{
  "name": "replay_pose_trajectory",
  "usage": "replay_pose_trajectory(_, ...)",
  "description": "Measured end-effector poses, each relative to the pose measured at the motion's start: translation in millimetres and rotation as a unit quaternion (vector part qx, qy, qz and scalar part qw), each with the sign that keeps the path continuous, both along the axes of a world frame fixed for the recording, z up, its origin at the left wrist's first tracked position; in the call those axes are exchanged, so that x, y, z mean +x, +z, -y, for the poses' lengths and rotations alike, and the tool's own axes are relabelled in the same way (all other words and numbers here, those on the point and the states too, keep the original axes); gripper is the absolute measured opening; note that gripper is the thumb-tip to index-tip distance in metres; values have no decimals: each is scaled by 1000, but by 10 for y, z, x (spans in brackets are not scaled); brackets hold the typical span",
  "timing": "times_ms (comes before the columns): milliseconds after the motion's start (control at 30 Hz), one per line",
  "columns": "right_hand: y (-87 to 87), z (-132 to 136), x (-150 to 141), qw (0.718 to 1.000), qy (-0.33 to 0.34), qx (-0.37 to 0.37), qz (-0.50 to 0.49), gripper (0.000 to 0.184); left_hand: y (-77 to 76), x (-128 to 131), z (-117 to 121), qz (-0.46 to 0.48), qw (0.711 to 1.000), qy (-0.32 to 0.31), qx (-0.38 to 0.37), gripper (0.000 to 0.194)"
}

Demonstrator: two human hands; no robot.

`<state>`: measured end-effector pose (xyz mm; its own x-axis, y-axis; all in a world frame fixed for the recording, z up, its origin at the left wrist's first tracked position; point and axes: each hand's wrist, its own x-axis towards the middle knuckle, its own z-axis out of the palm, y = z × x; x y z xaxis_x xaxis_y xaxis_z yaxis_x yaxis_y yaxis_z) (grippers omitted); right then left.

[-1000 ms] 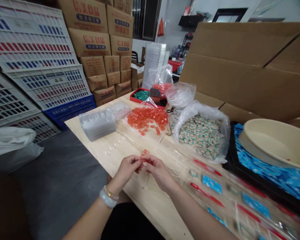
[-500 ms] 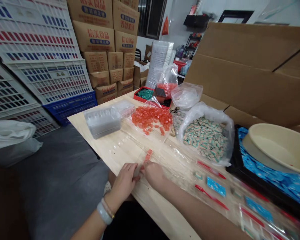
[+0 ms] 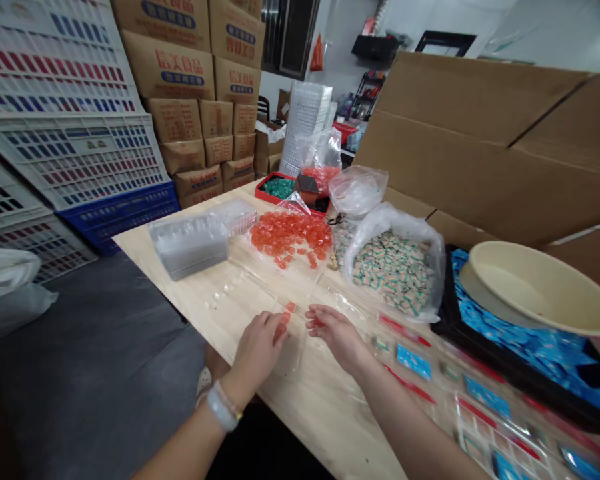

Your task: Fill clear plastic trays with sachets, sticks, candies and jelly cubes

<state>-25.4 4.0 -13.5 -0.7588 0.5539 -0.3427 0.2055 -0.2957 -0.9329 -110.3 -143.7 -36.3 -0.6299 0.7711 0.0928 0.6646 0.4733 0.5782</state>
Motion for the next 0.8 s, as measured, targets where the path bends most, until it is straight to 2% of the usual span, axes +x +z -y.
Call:
replay_pose_trajectory(67, 37, -20, 47, 991, -1, -130, -35, 20, -44, 35, -123, -20, 999, 28, -36, 20)
replay_pose_trajectory(133, 59, -18, 90, 979, -2, -194, -58, 17, -54, 72, -200, -36, 997, 50, -39, 20)
replay_pose_trajectory(200, 69, -9, 128, 972, -8, -221, -74, 16, -10, 117, -254, -31, 998, 49, 23, 22)
replay_pose_trajectory(300, 70, 15, 180, 972, -14, -215, -94, 21, 105, 208, -362, 52, 990, 6, 131, 21)
replay_pose_trajectory(367, 57, 32, 218, 978, -13, -183, -98, 27, 164, 274, -457, 123, 981, -11, 152, 16)
replay_pose_trajectory(500, -16, 39, 298, 992, 2, -75, -103, 29, 203, 363, -599, 243, 955, 8, 172, 12)
replay_pose_trajectory(600, -46, 23, 338, 989, 22, 100, -105, 25, 214, 372, -637, 360, 909, 28, 209, 9)
replay_pose_trajectory(700, -12, -3, 353, 963, 33, 260, -62, 21, 229, 339, -653, 423, 873, 51, 237, 9)
replay_pose_trajectory(767, 17, -21, 345, 956, 26, 291, -34, 15, 236, 311, -660, 441, 858, 59, 258, 15)
replay_pose_trajectory(800, 25, -28, 336, 961, 23, 276, -27, 13, 237, 301, -663, 447, 853, 58, 265, 18)
